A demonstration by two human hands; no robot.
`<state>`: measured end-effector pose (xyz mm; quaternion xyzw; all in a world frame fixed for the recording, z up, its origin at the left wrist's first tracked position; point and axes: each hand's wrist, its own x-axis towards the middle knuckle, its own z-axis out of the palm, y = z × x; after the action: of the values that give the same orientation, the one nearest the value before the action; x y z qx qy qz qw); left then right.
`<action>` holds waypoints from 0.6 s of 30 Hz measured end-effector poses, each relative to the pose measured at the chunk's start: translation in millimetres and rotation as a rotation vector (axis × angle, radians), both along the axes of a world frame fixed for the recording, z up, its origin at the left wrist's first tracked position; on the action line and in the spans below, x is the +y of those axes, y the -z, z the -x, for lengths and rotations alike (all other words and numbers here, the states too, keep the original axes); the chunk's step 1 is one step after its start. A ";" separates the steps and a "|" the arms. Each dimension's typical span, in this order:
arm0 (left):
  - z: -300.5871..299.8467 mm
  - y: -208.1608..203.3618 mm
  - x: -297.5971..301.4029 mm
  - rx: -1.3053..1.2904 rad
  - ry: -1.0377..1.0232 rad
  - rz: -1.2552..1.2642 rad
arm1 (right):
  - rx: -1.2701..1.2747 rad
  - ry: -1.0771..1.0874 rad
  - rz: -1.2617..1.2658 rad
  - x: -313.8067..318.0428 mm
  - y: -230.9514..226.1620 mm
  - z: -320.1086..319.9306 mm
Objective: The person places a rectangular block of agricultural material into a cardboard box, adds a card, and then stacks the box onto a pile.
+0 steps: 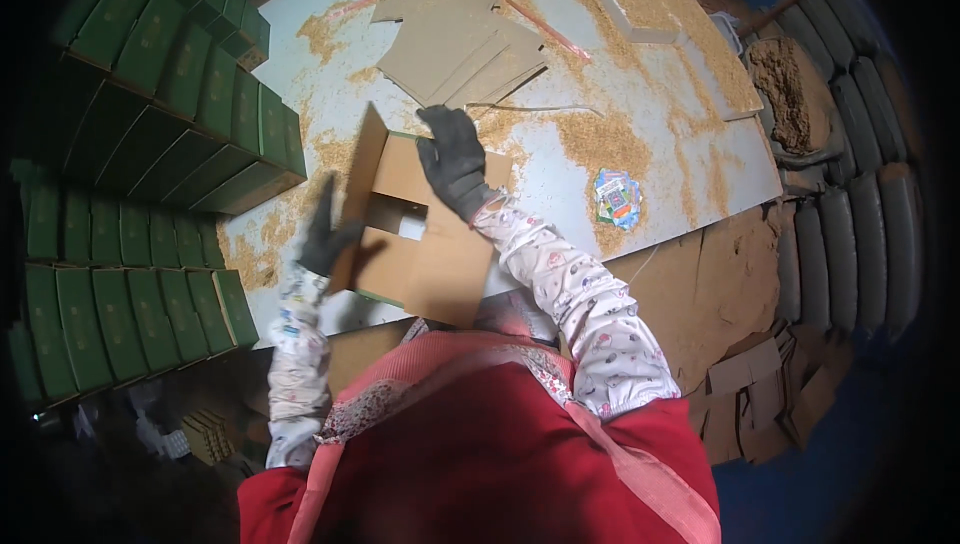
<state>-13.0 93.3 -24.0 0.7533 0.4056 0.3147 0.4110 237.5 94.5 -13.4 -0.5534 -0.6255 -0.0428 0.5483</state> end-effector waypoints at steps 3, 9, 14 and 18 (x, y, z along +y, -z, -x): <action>-65.9 -27.4 -49.6 0.702 0.108 -0.492 | 0.204 0.161 0.037 -8.5 -2.0 -15.2; 87.5 20.5 40.4 0.079 -0.098 0.234 | 0.455 -0.652 1.141 -88.1 85.0 21.5; 107.3 104.8 -56.6 0.123 0.173 0.635 | 0.031 -0.763 0.905 -61.4 -47.6 83.0; 117.5 40.2 -18.7 -0.006 -0.132 0.291 | -0.612 -0.884 1.156 -48.7 -26.0 41.1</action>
<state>-130.5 74.6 -64.2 0.6566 0.4943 0.2814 0.4954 196.4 45.8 12.6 -0.4143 -0.8337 0.3606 -0.0567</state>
